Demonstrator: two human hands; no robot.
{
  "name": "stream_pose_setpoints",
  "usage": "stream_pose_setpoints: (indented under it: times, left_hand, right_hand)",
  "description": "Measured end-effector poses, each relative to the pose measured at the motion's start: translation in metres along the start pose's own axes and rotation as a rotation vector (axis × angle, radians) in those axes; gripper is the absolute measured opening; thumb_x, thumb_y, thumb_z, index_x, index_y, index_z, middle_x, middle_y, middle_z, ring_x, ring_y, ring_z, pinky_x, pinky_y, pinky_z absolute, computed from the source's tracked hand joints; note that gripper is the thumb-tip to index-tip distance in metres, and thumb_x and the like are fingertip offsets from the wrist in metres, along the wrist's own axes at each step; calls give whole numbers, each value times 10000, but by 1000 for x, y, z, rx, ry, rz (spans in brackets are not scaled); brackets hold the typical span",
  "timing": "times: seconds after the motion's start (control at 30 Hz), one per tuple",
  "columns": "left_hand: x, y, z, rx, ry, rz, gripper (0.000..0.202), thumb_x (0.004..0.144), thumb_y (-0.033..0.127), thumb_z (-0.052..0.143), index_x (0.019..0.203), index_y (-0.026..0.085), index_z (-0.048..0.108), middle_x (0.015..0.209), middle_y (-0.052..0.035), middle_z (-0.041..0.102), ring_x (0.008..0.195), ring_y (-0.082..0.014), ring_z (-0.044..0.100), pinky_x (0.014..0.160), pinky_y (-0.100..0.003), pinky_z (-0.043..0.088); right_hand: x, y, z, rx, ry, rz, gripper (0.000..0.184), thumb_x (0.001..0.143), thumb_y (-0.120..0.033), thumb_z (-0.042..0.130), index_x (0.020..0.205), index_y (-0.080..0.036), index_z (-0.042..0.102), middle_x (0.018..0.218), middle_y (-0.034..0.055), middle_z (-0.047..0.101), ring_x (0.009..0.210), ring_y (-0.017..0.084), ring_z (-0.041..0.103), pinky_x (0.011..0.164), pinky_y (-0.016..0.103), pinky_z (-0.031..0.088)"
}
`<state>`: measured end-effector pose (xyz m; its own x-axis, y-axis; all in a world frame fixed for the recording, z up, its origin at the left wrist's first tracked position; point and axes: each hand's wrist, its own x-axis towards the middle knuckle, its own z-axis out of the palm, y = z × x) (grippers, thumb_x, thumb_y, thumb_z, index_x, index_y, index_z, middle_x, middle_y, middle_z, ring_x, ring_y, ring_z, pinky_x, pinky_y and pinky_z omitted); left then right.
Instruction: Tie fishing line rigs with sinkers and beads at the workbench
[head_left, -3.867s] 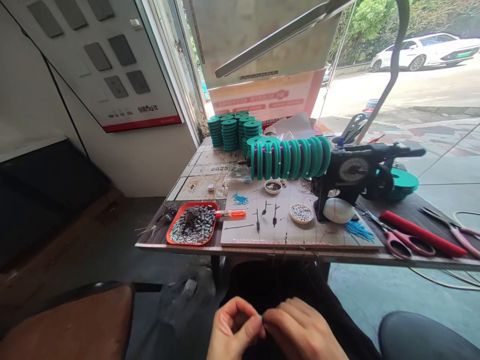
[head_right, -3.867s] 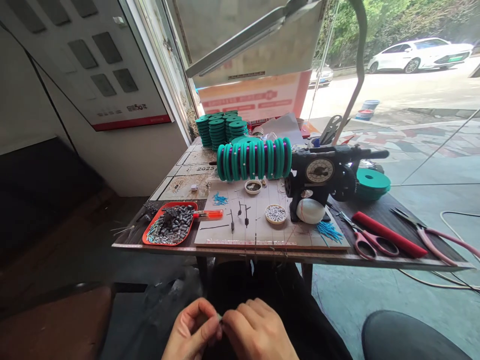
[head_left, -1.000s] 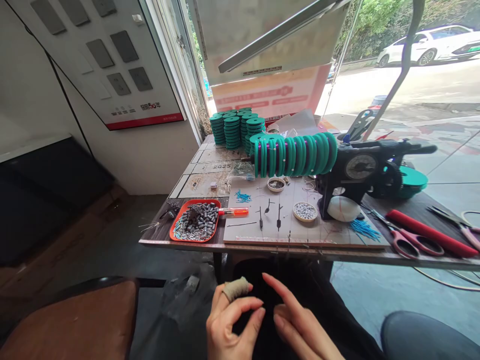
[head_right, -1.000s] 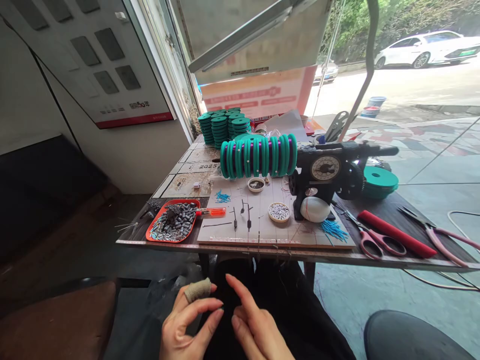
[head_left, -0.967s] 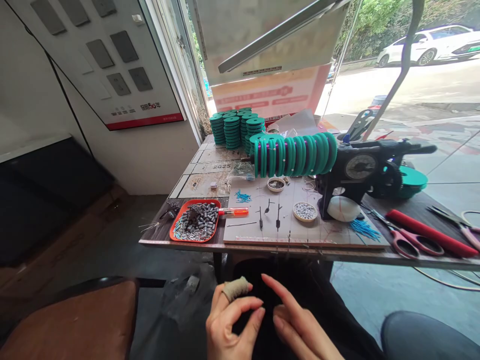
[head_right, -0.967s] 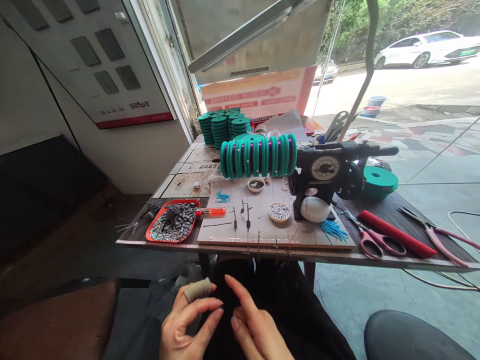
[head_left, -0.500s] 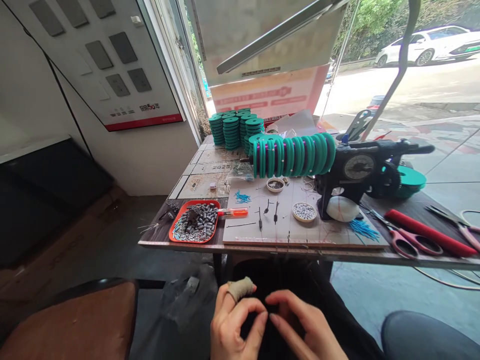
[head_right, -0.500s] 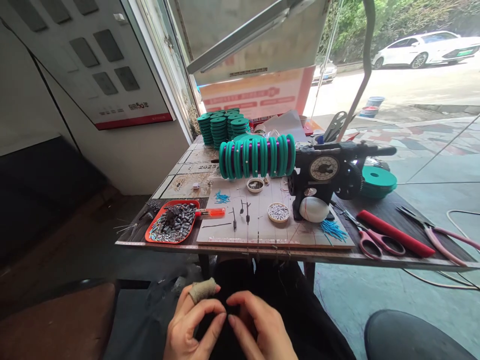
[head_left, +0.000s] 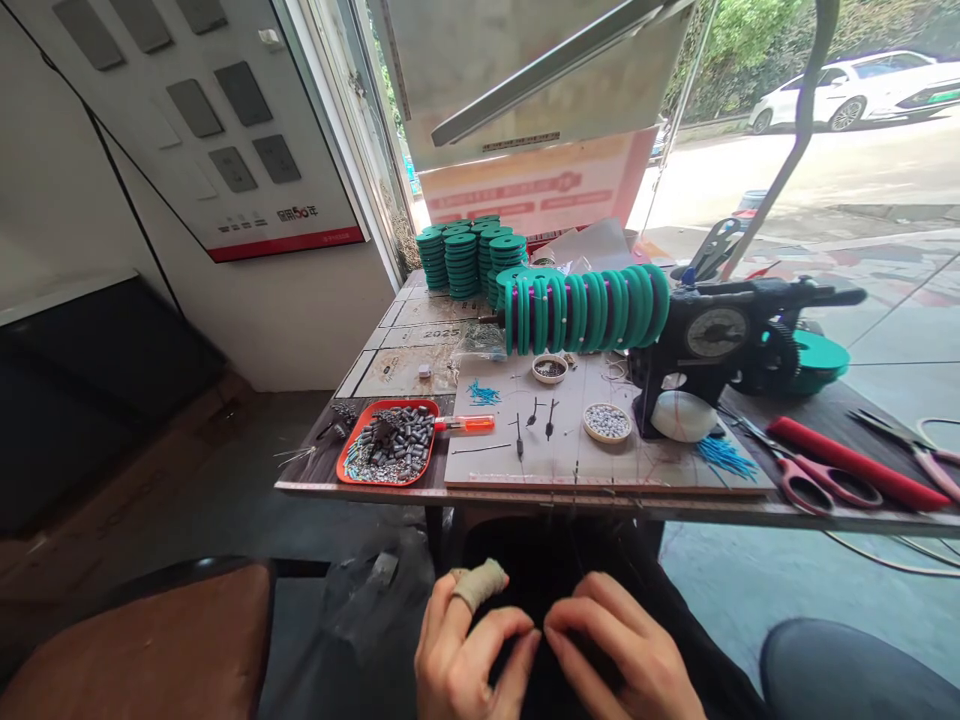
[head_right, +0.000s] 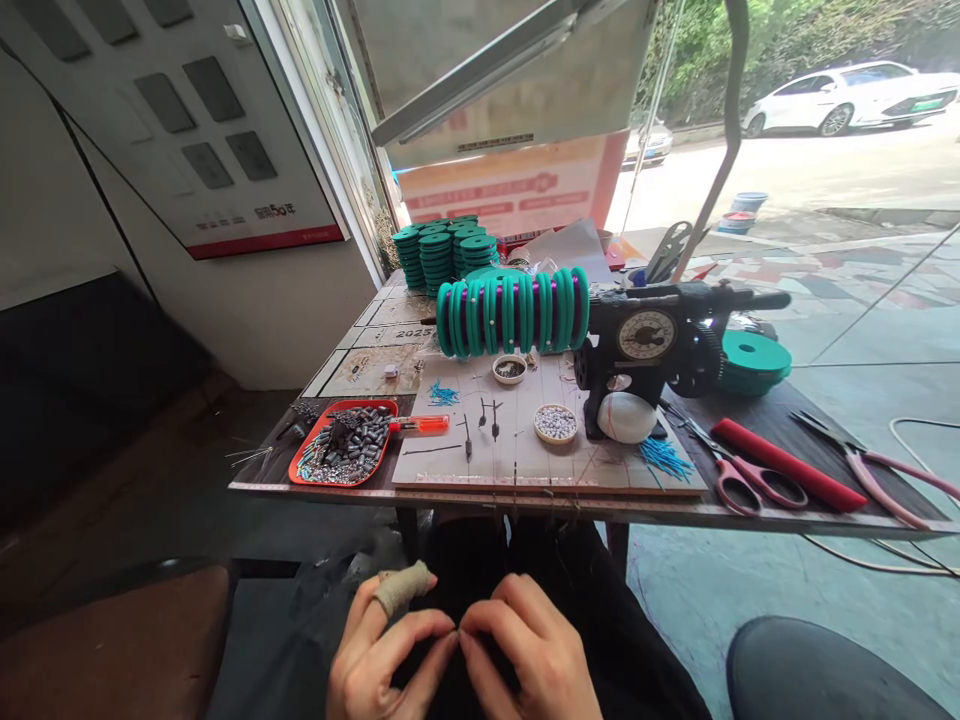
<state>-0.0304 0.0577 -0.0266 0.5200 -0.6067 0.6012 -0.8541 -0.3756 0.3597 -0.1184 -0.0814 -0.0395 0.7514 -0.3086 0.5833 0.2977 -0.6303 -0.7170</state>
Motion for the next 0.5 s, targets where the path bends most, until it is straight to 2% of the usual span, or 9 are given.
stream_pose_setpoints:
  times: [0.1, 0.17, 0.37, 0.5]
  left_hand:
    - [-5, 2, 8, -75, 101, -52, 125, 820, 245, 584, 730, 243, 670, 958, -3, 642, 942, -166, 512, 866, -261, 389]
    - [-6, 3, 12, -104, 137, -66, 169, 848, 240, 545, 729, 232, 664, 961, -5, 634, 936, -163, 507, 863, -275, 383]
    - [-6, 4, 15, -103, 151, -64, 162, 846, 246, 552, 729, 230, 663, 973, -7, 631, 940, -169, 502, 858, -292, 383]
    - [-8, 5, 14, -113, 148, -66, 163, 849, 243, 548, 734, 230, 662, 976, -4, 631, 938, -163, 504, 857, -287, 384]
  right_hand:
    - [4, -2, 1, -1, 65, -57, 102, 867, -106, 486, 809, -157, 553, 683, 29, 498, 592, 108, 489, 505, 200, 401]
    - [5, -3, 2, -13, 37, -83, 101, 863, -89, 487, 812, -154, 546, 690, 31, 507, 596, 108, 489, 512, 200, 407]
    - [2, 1, 6, 5, 86, -78, 111, 883, -111, 463, 822, -156, 543, 694, 37, 500, 605, 119, 468, 515, 217, 393]
    - [8, -2, 0, -39, 37, -107, 101, 865, -88, 480, 819, -153, 542, 687, 35, 516, 596, 115, 488, 512, 206, 417]
